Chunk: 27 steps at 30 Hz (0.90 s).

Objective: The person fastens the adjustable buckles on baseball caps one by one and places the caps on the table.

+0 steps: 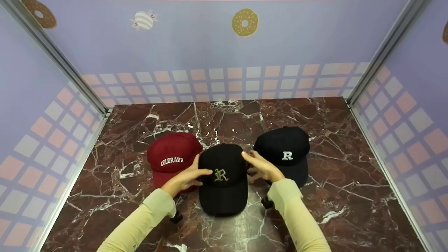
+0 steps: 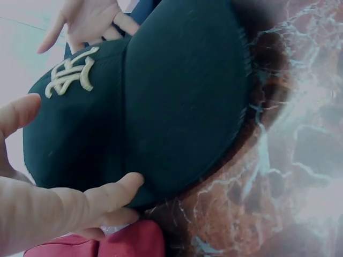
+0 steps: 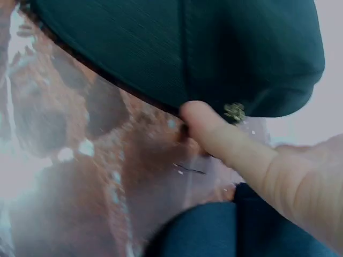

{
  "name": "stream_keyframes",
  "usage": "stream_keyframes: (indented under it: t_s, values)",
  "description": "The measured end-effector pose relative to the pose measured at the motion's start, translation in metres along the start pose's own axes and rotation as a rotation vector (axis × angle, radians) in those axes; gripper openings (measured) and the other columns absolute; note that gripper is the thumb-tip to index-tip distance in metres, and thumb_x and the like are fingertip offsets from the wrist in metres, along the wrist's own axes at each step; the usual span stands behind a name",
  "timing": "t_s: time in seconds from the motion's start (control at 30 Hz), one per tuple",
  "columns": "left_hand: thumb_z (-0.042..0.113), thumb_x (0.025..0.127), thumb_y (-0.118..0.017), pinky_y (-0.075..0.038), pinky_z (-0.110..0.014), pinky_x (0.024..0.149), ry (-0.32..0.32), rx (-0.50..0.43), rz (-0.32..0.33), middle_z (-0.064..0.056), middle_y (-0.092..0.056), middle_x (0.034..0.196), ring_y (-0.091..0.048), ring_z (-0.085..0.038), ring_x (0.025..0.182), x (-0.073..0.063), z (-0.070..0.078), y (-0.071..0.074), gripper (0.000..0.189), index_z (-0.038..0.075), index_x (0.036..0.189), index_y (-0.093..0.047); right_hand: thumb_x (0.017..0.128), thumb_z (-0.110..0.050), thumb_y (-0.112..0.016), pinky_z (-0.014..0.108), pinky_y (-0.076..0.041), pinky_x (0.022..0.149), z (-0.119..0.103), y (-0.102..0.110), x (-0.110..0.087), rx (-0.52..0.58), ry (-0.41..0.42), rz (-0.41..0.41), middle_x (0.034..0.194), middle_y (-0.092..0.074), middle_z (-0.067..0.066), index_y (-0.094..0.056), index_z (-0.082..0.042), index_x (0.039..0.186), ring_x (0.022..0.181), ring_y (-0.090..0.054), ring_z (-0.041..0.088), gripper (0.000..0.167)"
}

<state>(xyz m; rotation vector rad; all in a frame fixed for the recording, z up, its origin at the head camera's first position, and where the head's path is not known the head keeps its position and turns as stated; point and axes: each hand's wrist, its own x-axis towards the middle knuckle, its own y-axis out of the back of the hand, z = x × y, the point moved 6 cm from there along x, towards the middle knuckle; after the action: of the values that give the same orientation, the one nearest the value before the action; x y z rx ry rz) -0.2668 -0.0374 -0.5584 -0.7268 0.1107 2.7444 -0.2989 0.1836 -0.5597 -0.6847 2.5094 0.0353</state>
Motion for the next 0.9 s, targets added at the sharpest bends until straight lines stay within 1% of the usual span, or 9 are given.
stream_keyframes:
  t_s: [0.07,0.17,0.27,0.33,0.47,0.57,0.7,0.8,0.9]
  values:
    - [0.021,0.074,-0.065,-0.04,-0.051,0.086,-0.011,-0.009,0.024,-0.008,0.019,0.146,-0.021,-0.033,0.129,0.002,0.0,0.0,0.106,0.02,0.139,0.019,0.089,-0.044,-0.041,0.06,-0.035,0.088,0.001,0.002,0.003,0.037,0.014,0.041,0.144,-0.003,0.024,0.004,-0.013,0.141,0.124,-0.019,0.053,0.075]
    - [0.017,0.073,-0.065,-0.039,-0.052,0.088,-0.02,-0.027,0.054,-0.008,0.016,0.147,-0.022,-0.033,0.129,0.004,0.002,0.002,0.106,0.02,0.14,0.017,0.089,-0.042,-0.043,0.056,-0.039,0.086,0.005,0.005,0.007,0.087,0.03,0.094,0.145,-0.006,0.021,0.002,-0.013,0.141,0.121,-0.026,0.05,0.075]
    - [0.013,0.073,-0.066,-0.038,-0.053,0.089,-0.034,-0.043,0.076,-0.01,0.013,0.147,-0.022,-0.034,0.129,0.007,0.004,0.003,0.105,0.02,0.14,0.015,0.087,-0.039,-0.048,0.053,-0.04,0.086,0.007,0.008,0.011,0.143,0.05,0.135,0.146,-0.007,0.02,0.001,-0.012,0.141,0.121,-0.028,0.049,0.078]
    - [0.012,0.073,-0.066,-0.038,-0.052,0.088,-0.043,-0.051,0.088,-0.01,0.011,0.148,-0.022,-0.033,0.129,0.009,0.005,0.004,0.104,0.02,0.141,0.013,0.087,-0.035,-0.051,0.054,-0.038,0.089,0.008,0.008,0.014,0.179,0.064,0.154,0.146,-0.005,0.019,0.002,-0.012,0.141,0.122,-0.027,0.048,0.08]
    - [0.013,0.072,-0.066,-0.04,-0.047,0.086,-0.045,-0.051,0.113,-0.011,0.005,0.148,-0.029,-0.032,0.126,0.013,0.004,0.004,0.104,0.021,0.141,0.011,0.086,-0.03,-0.053,0.057,-0.03,0.096,0.007,0.008,0.016,0.226,0.088,0.167,0.147,0.003,0.018,0.004,-0.011,0.141,0.127,-0.018,0.048,0.082]
    - [0.013,0.071,-0.066,-0.039,-0.045,0.087,-0.044,-0.055,0.136,-0.012,0.002,0.148,-0.032,-0.031,0.124,0.016,0.003,0.006,0.103,0.021,0.142,0.009,0.086,-0.028,-0.054,0.056,-0.027,0.098,0.006,0.007,0.019,0.242,0.103,0.17,0.147,0.003,0.016,0.002,-0.01,0.142,0.128,-0.016,0.047,0.081]
    - [0.01,0.071,-0.065,-0.036,-0.047,0.091,-0.054,-0.08,0.161,-0.013,0.0,0.148,-0.033,-0.031,0.124,0.018,0.003,0.007,0.102,0.02,0.142,0.007,0.086,-0.024,-0.054,0.054,-0.026,0.1,0.005,0.005,0.021,0.242,0.118,0.174,0.147,-0.002,0.017,-0.002,-0.008,0.141,0.13,-0.014,0.044,0.078]
    - [0.008,0.071,-0.064,-0.035,-0.048,0.093,-0.068,-0.104,0.174,-0.013,0.0,0.148,-0.032,-0.032,0.123,0.02,0.003,0.007,0.101,0.02,0.142,0.006,0.085,-0.022,-0.055,0.052,-0.026,0.101,0.004,0.002,0.023,0.223,0.129,0.187,0.146,-0.004,0.017,-0.006,-0.007,0.141,0.131,-0.013,0.042,0.076]
    - [0.007,0.07,-0.063,-0.032,-0.05,0.094,-0.092,-0.126,0.187,-0.013,-0.001,0.148,-0.028,-0.032,0.125,0.021,0.004,0.007,0.1,0.018,0.142,0.004,0.084,-0.021,-0.056,0.05,-0.027,0.101,0.003,0.001,0.024,0.193,0.138,0.209,0.145,-0.007,0.019,-0.01,-0.005,0.14,0.13,-0.018,0.039,0.074]
